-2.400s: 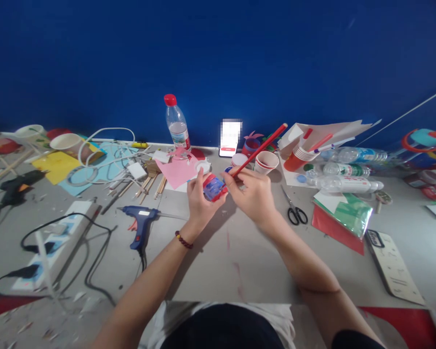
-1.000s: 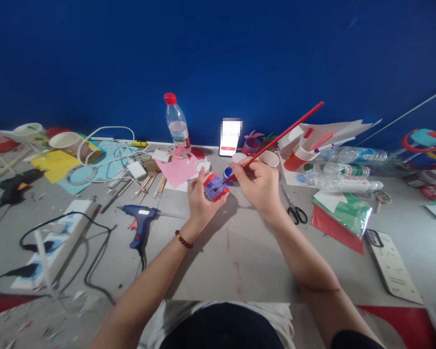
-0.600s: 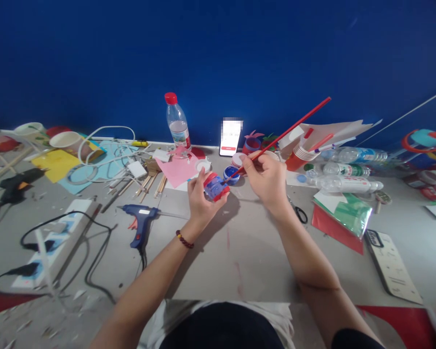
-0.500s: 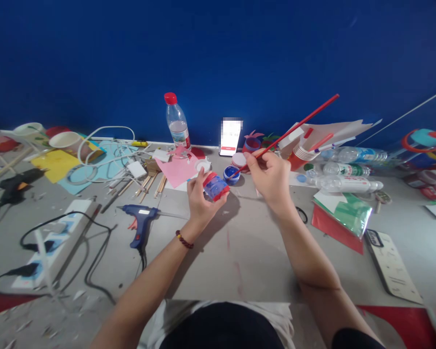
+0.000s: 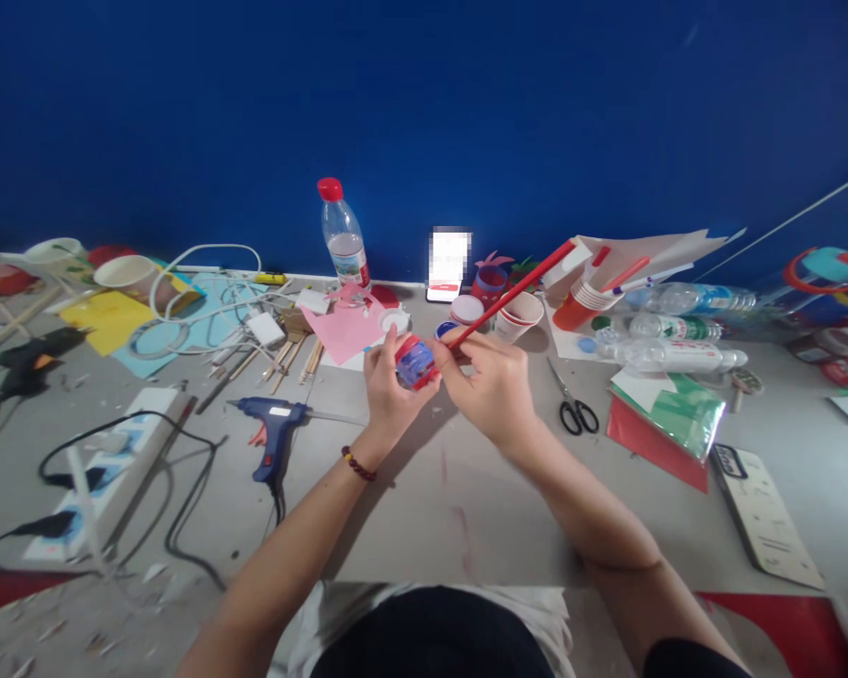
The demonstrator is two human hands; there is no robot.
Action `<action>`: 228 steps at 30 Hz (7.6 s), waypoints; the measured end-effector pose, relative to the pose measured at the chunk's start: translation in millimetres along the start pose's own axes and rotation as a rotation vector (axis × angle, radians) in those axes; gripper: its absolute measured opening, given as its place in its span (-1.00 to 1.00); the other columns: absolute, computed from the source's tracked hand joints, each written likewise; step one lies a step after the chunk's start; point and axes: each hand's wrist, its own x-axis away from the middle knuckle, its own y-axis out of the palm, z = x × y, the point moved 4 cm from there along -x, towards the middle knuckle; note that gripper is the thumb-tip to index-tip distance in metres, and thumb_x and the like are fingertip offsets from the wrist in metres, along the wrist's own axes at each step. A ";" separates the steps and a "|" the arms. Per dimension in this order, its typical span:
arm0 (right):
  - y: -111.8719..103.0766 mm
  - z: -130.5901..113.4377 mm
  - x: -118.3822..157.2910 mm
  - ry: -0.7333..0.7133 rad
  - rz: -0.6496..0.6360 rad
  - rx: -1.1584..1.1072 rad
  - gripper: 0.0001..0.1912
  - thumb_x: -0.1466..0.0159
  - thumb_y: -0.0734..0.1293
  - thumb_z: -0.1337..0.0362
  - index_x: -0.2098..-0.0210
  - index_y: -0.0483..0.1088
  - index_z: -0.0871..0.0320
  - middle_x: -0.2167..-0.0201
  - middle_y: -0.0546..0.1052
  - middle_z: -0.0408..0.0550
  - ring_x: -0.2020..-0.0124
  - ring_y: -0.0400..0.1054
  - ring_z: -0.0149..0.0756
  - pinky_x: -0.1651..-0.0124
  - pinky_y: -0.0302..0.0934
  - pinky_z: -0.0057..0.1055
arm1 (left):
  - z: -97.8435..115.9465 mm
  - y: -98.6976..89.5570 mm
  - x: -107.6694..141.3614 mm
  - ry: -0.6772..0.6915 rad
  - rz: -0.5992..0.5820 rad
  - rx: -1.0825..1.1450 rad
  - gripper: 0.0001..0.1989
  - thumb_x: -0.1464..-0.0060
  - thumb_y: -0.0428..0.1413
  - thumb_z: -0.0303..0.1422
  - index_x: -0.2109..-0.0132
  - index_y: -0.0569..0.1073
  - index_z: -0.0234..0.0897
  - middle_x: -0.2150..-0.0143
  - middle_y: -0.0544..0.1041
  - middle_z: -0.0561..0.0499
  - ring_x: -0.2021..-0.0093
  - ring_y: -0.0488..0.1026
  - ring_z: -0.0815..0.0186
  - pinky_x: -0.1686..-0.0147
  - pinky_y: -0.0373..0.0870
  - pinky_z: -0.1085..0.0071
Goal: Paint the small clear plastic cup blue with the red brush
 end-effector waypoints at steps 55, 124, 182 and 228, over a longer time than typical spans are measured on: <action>-1.7 5.1 -7.4 0.087 0.023 -0.094 -0.70 -0.35 0.29 0.22 0.49 0.46 0.15 0.46 0.60 -0.09 0.52 0.46 -0.39 0.43 0.38 -0.46 | 1.9 -2.6 -1.1 0.024 0.013 0.011 -0.03 0.09 0.36 -0.25 -0.38 0.06 -0.21 -0.02 0.52 -0.14 0.00 0.39 0.11 -0.04 0.38 0.11; -31.8 47.7 -31.6 0.048 -0.457 -0.176 -0.55 -0.13 0.51 0.15 0.02 0.38 0.02 -0.06 0.54 0.00 -0.02 0.45 -0.09 -0.10 0.36 -0.08 | -5.1 -1.1 3.9 0.132 0.095 0.364 -0.06 -0.01 0.30 -0.20 -0.40 -0.04 -0.07 -0.20 0.22 -0.18 -0.18 0.33 0.10 -0.13 0.44 0.03; -56.5 97.8 -4.3 0.452 0.101 -0.654 -0.63 -0.25 0.37 -0.08 0.36 0.52 0.12 0.55 0.56 -0.10 0.49 0.53 -0.25 0.40 0.52 -0.26 | 2.4 7.7 -2.3 0.240 -0.005 0.045 -0.23 0.02 0.32 -0.08 -0.26 0.22 -0.17 -0.07 0.42 -0.17 -0.08 0.40 0.06 -0.07 0.38 0.10; -55.1 43.7 3.0 0.014 -0.111 -0.079 -0.82 -0.35 0.26 0.32 0.36 0.46 0.07 0.45 0.58 -0.12 0.44 0.47 -0.28 0.34 0.36 -0.31 | 13.7 4.4 -3.5 0.269 0.010 -0.008 -0.28 0.02 0.32 -0.12 -0.23 0.27 -0.23 -0.02 0.49 -0.17 0.00 0.41 0.06 -0.04 0.32 0.09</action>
